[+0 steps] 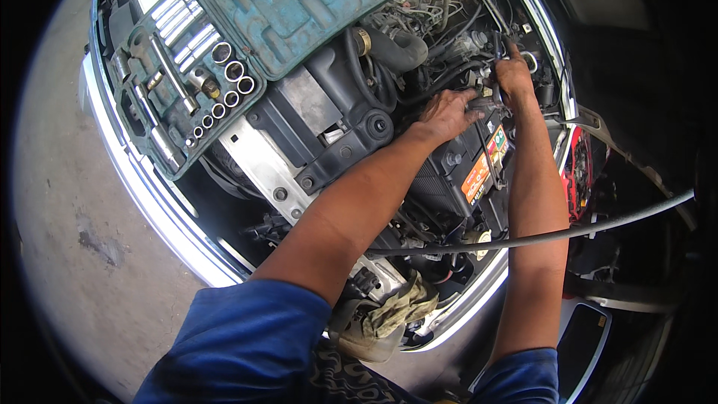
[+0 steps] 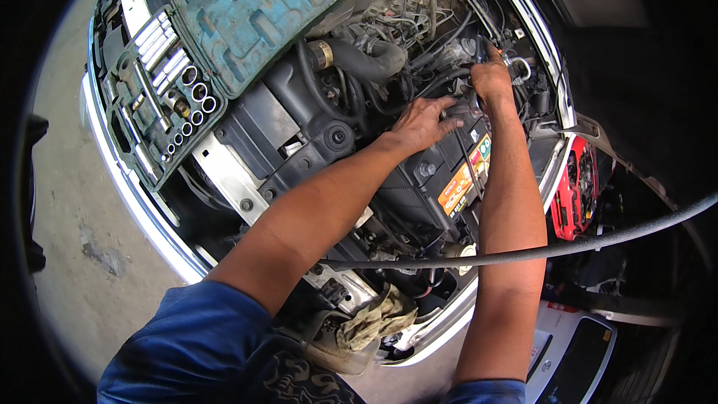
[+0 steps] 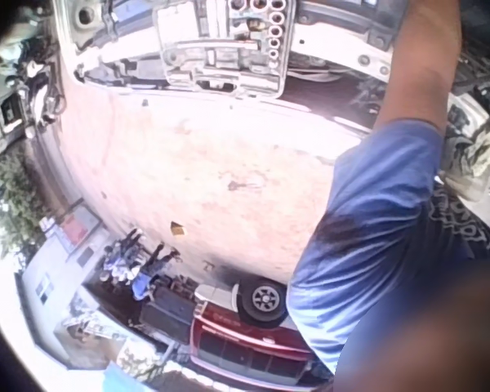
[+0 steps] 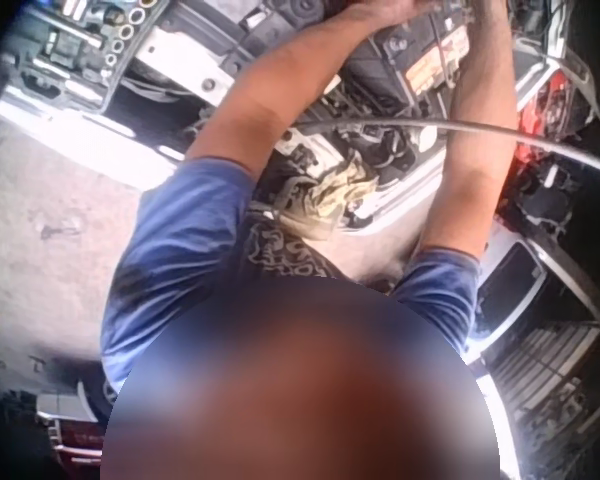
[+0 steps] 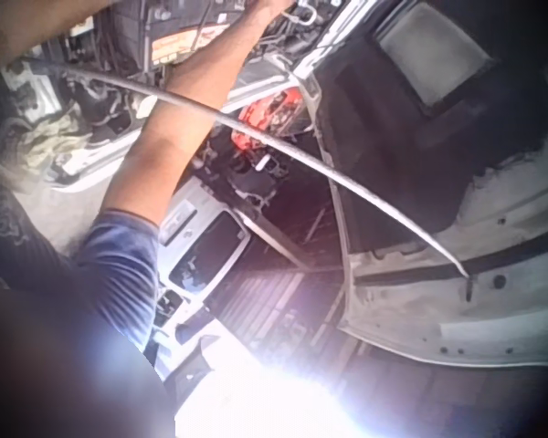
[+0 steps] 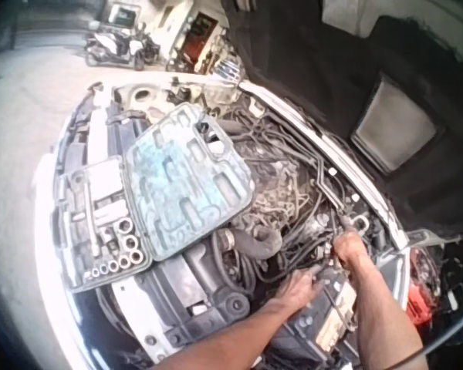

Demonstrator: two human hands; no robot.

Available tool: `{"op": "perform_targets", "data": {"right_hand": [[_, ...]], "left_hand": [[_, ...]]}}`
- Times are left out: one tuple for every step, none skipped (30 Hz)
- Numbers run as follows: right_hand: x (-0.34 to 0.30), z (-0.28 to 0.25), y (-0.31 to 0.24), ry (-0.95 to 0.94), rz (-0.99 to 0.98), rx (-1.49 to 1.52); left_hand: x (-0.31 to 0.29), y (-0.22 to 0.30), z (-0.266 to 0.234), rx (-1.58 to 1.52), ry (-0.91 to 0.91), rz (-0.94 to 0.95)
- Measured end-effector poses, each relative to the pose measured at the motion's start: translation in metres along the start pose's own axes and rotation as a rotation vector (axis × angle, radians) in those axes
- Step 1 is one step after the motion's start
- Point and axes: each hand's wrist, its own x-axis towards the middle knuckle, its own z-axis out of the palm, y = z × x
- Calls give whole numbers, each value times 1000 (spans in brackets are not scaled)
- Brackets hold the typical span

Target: The person removes a metal tray from the engine bay, places a new car battery into the engine compartment, and secures it by tightening the hold-down bolt. They then connect the battery terminals and tighten them with a wrench.

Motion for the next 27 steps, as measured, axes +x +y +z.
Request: {"op": "perform_targets", "data": {"right_hand": [[4, -7, 12, -78, 22, 108], [7, -17, 24, -77, 17, -62], [13, -25, 33, -124, -55, -177], [10, -30, 45, -46, -177, -336], [12, -37, 51, -49, -167, -597], [5, -46, 60, 0, -132, -626], [-2, -56, 64, -21, -37, -864], [-19, -64, 70, -54, -87, -913], [-39, -67, 75, 8, -38, -900], [-60, -72, 76, -18, -12, -820], [-81, -72, 74, -96, 9, -562], [-110, -68, 74, -59, -139, -707], [-138, -64, 69, -69, -216, -703], [-158, -54, 61, -64, -220, -697], [-175, -48, 50, -44, -208, -496], [-184, -40, 38, -22, -147, -524], [-188, -33, 24, -12, -193, -494], [-188, -28, 10, 18, -290, -500], [-183, -29, -4, -56, -269, -519], [-181, -32, -17, -109, -291, -544], [-178, -35, -28, -166, -379, -554], [-176, -41, -37, -255, -423, -549], [-175, -49, -45, -342, -464, -546], [-171, -52, -52, -430, -455, -568], [-167, -54, -57, -448, -546, -589], [-161, -54, -62, -470, -591, -631], [-152, -51, -65, -491, -637, -673]], "left_hand": [[1, -1, 0, -12, 13, 15], [1, -1, 1, -54, 16, 67], [2, -2, 2, -48, 3, 96], [1, -2, 2, 10, -3, 81], [-1, -1, 3, -24, -37, -9], [-1, -2, 2, 8, -51, 30], [-3, -1, 3, 51, -64, 5], [-3, -2, 3, 32, -61, 5], [-4, -2, 3, 19, -99, -17], [-4, -3, 3, 1, -92, -13], [-5, -3, 3, -5, -115, -29], [-6, -3, 4, -27, -104, -23], [-6, -2, 5, 13, -82, -18], [-7, -1, 6, 43, -22, 7], [-9, 0, 7, 77, -35, -5], [-8, 1, 6, 45, 6, 34], [-7, 1, 6, 23, -20, 44], [-6, 1, 6, 0, -20, 49], [-4, 1, 5, 2, -53, 59], [-2, 0, 5, 7, -58, 67], [-1, -1, 4, 6, -46, 80], [0, -2, 4, 33, -77, 54], [0, -4, 4, 51, -100, 35], [1, -5, 5, 34, -80, 58], [0, -6, 6, 29, -22, 95], [0, -7, 7, -5, 83, 169], [0, -7, 7, -13, 126, 188]]}}
